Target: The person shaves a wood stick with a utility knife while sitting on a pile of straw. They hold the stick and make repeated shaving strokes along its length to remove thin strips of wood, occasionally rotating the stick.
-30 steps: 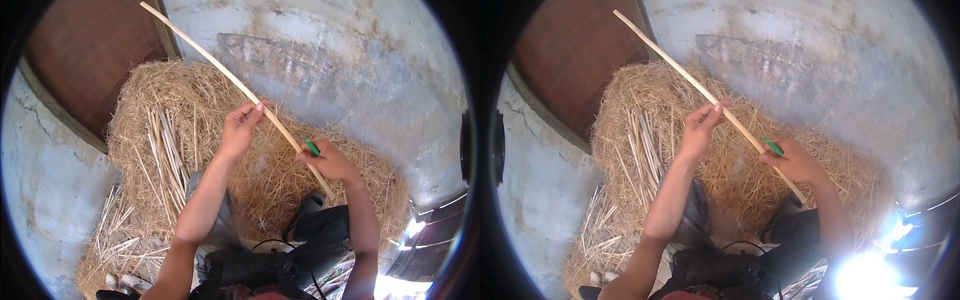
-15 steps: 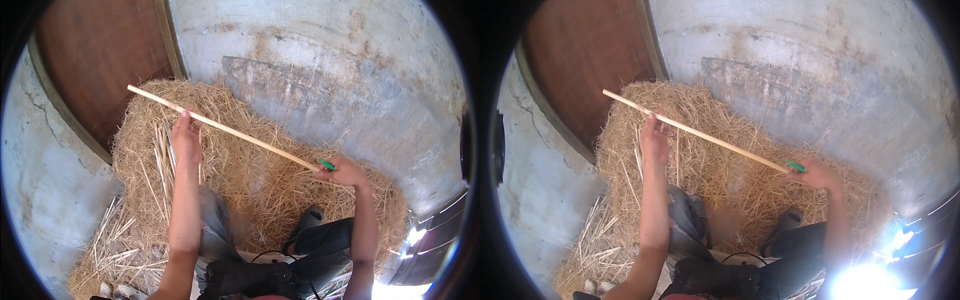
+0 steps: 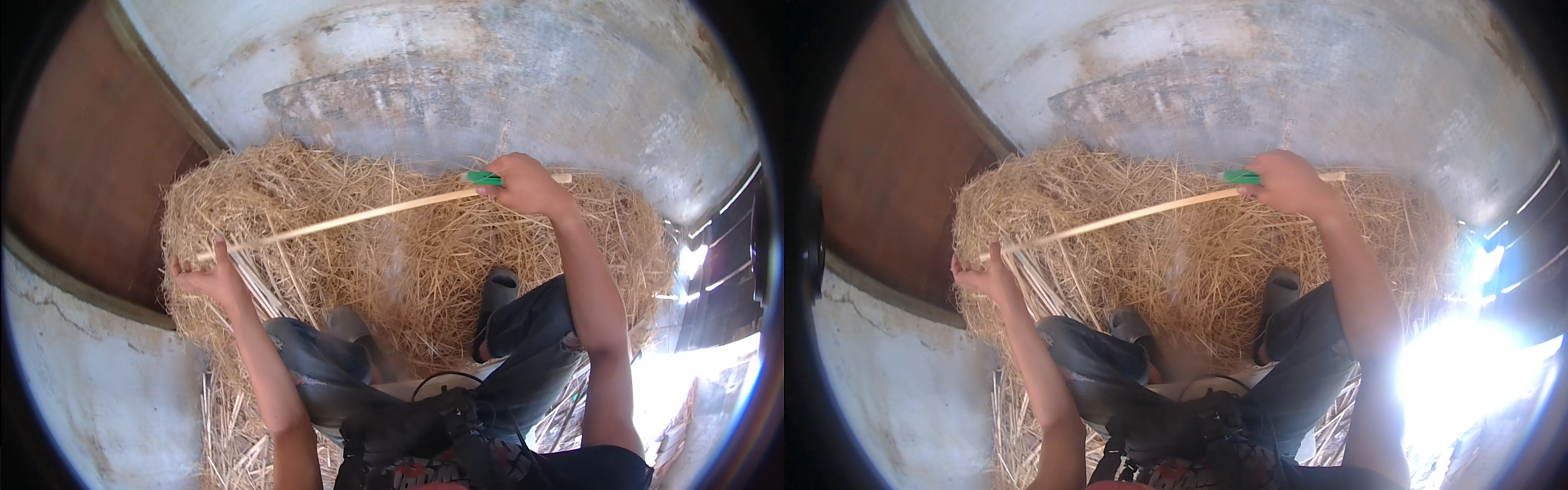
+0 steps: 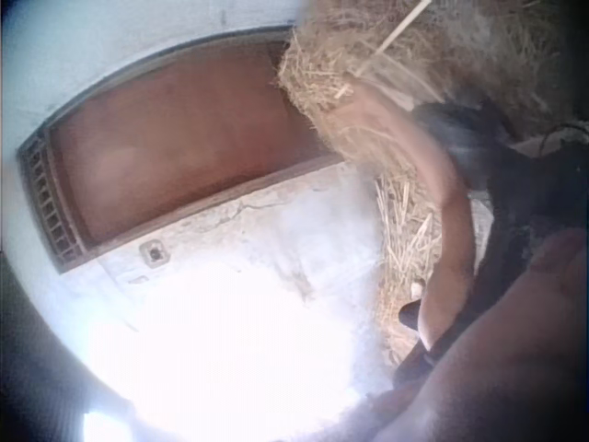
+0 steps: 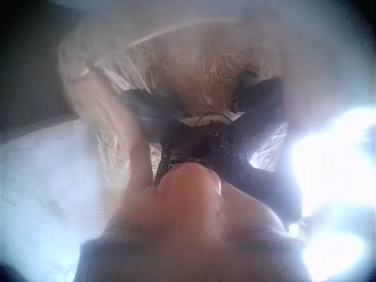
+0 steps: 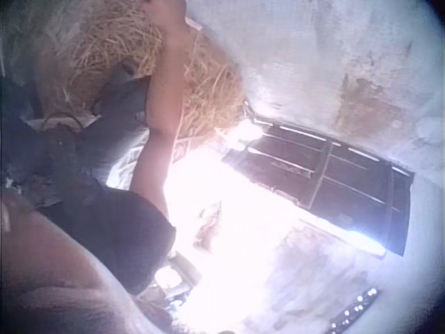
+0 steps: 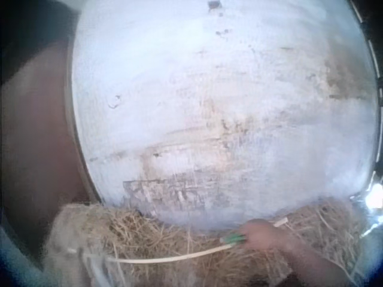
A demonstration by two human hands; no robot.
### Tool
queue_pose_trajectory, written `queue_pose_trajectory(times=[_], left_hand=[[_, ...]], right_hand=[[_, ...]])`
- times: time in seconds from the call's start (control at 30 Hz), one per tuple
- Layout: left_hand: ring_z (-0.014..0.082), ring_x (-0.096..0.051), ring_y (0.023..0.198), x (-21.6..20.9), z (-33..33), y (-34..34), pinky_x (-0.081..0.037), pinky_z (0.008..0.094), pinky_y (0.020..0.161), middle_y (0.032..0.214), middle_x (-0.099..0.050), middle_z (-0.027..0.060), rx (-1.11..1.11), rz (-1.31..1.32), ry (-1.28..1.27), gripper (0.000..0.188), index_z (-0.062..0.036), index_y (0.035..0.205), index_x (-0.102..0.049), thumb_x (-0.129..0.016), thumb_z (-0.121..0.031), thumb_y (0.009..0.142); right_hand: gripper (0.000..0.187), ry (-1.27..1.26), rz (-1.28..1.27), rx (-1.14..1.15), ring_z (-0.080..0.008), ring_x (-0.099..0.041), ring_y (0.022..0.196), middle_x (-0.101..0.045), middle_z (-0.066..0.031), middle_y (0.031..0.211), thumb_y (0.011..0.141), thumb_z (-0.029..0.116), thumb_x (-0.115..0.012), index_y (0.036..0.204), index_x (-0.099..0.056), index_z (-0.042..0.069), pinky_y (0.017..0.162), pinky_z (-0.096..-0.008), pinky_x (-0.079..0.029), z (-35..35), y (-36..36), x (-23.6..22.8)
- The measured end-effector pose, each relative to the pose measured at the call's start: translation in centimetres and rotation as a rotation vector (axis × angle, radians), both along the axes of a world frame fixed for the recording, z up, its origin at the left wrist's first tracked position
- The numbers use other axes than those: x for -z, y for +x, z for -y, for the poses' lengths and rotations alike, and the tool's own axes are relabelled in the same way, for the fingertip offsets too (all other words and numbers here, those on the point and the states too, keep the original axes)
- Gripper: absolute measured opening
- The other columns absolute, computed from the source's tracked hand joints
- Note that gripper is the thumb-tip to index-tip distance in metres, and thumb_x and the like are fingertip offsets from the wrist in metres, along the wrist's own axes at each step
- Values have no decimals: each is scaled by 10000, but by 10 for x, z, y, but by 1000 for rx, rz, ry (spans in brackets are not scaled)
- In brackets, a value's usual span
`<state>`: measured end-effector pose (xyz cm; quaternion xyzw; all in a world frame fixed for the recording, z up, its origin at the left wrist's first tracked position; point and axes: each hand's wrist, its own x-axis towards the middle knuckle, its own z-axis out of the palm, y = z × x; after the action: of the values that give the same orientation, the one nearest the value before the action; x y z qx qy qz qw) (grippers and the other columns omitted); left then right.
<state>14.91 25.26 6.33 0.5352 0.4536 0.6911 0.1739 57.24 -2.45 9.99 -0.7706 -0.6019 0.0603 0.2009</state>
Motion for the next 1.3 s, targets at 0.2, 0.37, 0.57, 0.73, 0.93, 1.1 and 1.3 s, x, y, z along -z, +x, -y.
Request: queue_pose_trajectory(times=[0.2, 0.37, 0.57, 0.73, 0.93, 1.1, 1.3], left_hand=[[343, -627, 1180, -26, 87, 57, -483, 475, 1017, 1210, -692, 185, 569, -1047, 366, 446, -62, 1303, -687, -762, -308, 939], [181, -643, 677, -32, 100, 62, -519, 326, 645, 807, -710, 90, 1081, -897, -157, 235, -3, 1202, -736, -673, -115, 1006], [61, -473, 553, -31, 123, 65, -361, 221, 478, 745, -555, -16, 1387, -378, -799, 269, 24, 1212, -685, -550, -175, 1090], [42, -413, 519, -14, 135, 94, -297, 201, 425, 744, -496, -11, 1451, -86, -964, 314, 10, 1258, -620, -481, -234, 1118], [53, -428, 524, 15, 134, 109, -328, 200, 430, 761, -490, 2, 1671, 203, -1129, 356, 33, 1323, -562, -449, -242, 1128], [77, -462, 536, 34, 133, 91, -355, 225, 482, 769, -525, 10, 1791, 196, -1080, 421, 16, 1410, -553, -470, -279, 1123], [108, -543, 541, 54, 137, 65, -438, 246, 515, 794, -625, 53, 1821, 164, -1026, 431, 20, 1427, -537, -468, -276, 1121]], right_hand=[[158, -22, 77, -23, -307, -670, 774, -690, -116, 784, 929, 248, -725, 928, -764, 96, 720, -470, -519, -7, -22, -18], [123, 24, 178, -21, -302, -677, 693, -683, -97, 704, 855, 155, -739, 968, -764, 112, 693, -452, -537, -9, -26, -41], [182, 500, -48, 158, -301, -690, 714, -686, -121, 717, 853, 184, -746, 1000, -737, 78, 693, -435, -529, -15, -65, -37], [337, 316, -333, 21, -276, -629, 609, -611, -109, 647, 964, 348, -702, 1003, -711, 13, 613, -412, -484, -24, -105, -12], [424, 251, -654, -13, -136, -467, 507, -499, -13, 562, 987, 420, -685, 968, -732, -2, 517, -354, -372, -38, -106, 28], [417, 176, -824, 68, -85, -437, 509, -491, 25, 568, 990, 407, -685, 901, -735, 3, 493, -330, -323, -43, -96, 28], [359, 331, -989, 244, -56, -406, 505, -462, 62, 589, 990, 399, -689, 971, -711, 41, 477, -286, -301, -58, -83, 22]])
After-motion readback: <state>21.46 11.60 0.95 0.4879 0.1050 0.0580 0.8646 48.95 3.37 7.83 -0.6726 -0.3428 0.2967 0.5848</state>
